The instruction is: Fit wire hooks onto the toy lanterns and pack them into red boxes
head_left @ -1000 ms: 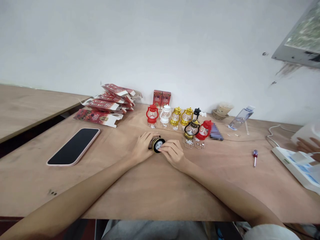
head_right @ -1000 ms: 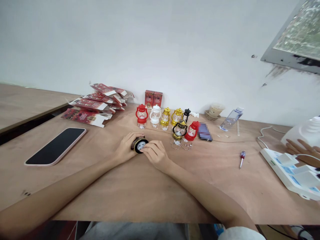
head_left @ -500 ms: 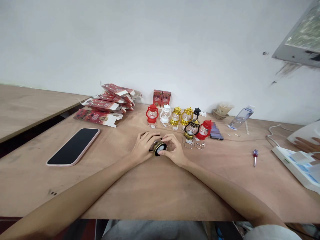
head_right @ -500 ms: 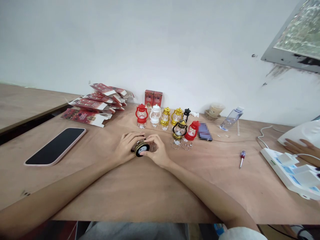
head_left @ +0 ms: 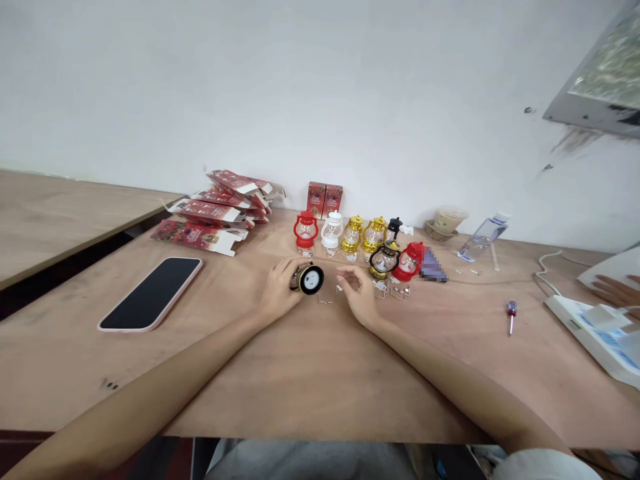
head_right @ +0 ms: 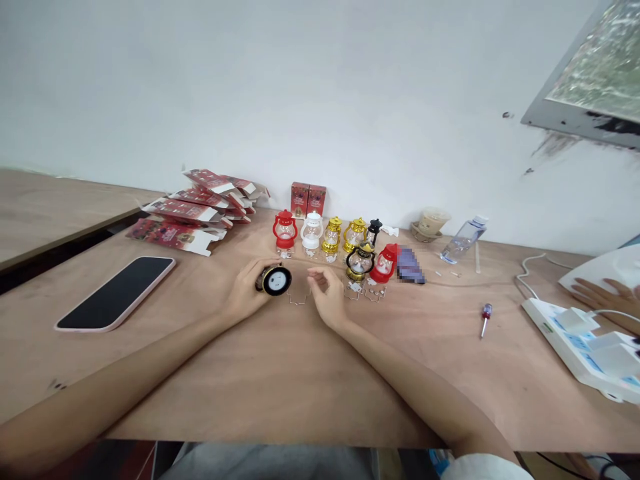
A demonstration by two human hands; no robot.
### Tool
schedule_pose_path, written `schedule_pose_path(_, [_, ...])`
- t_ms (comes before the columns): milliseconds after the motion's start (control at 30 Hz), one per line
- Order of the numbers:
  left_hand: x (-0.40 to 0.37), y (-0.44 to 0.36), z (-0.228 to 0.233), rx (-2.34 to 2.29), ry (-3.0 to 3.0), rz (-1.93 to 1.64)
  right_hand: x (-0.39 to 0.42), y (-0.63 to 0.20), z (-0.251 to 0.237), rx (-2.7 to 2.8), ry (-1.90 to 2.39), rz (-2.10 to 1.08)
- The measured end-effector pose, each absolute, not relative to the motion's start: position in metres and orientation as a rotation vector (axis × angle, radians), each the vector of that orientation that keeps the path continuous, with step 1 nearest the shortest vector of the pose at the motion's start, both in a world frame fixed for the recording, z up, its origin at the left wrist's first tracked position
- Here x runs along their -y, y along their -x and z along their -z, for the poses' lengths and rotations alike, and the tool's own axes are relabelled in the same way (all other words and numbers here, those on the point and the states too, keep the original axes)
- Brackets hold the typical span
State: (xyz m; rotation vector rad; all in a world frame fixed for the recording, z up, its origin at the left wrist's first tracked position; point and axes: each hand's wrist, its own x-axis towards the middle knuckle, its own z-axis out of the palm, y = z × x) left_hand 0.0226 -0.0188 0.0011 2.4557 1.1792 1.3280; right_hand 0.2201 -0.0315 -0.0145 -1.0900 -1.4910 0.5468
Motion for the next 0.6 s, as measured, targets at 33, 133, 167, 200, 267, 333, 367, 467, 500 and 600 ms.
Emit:
schedule_pose_path(33, [0.018, -0.022, -0.002, -1.161, -2.420, -1.359, 0.028, -0.225, 0.015, 1.529, 1.161, -0.493])
schedule_pose_path(133, [0.018, -0.021, -0.004, -1.119, -2.348, -1.423, 0.020, -0.235, 0.017, 1.678, 1.317, -0.429])
schedule_pose_path(167, [0.018, -0.022, -0.005, -1.124, -2.327, -1.429, 0.018, -0.237, 0.018, 1.729, 1.344, -0.423])
schedule_pose_path(200, [0.018, -0.022, -0.005, -1.138, -2.303, -1.432, 0.017, -0.238, 0.018, 1.776, 1.360, -0.410])
schedule_pose_path(267, [0.018, -0.022, -0.006, -1.179, -2.257, -1.433, 0.017, -0.238, 0.019, 1.851, 1.373, -0.363])
schedule_pose_path(333, [0.018, -0.022, -0.006, -1.212, -2.221, -1.438, 0.017, -0.236, 0.020, 1.888, 1.377, -0.322])
schedule_pose_path(367, [0.017, -0.022, -0.007, -1.219, -2.212, -1.439, 0.017, -0.236, 0.021, 1.893, 1.379, -0.313])
schedule_pose_path(467, [0.017, -0.022, -0.007, -1.224, -2.209, -1.433, 0.017, -0.235, 0.022, 1.903, 1.382, -0.306])
schedule_pose_path(500, [0.017, -0.022, -0.007, -1.223, -2.215, -1.427, 0.017, -0.236, 0.022, 1.910, 1.383, -0.301])
schedule_pose_path(600, [0.017, -0.021, -0.004, -1.263, -2.267, -1.386, 0.017, -0.236, 0.023, 1.933, 1.389, -0.278])
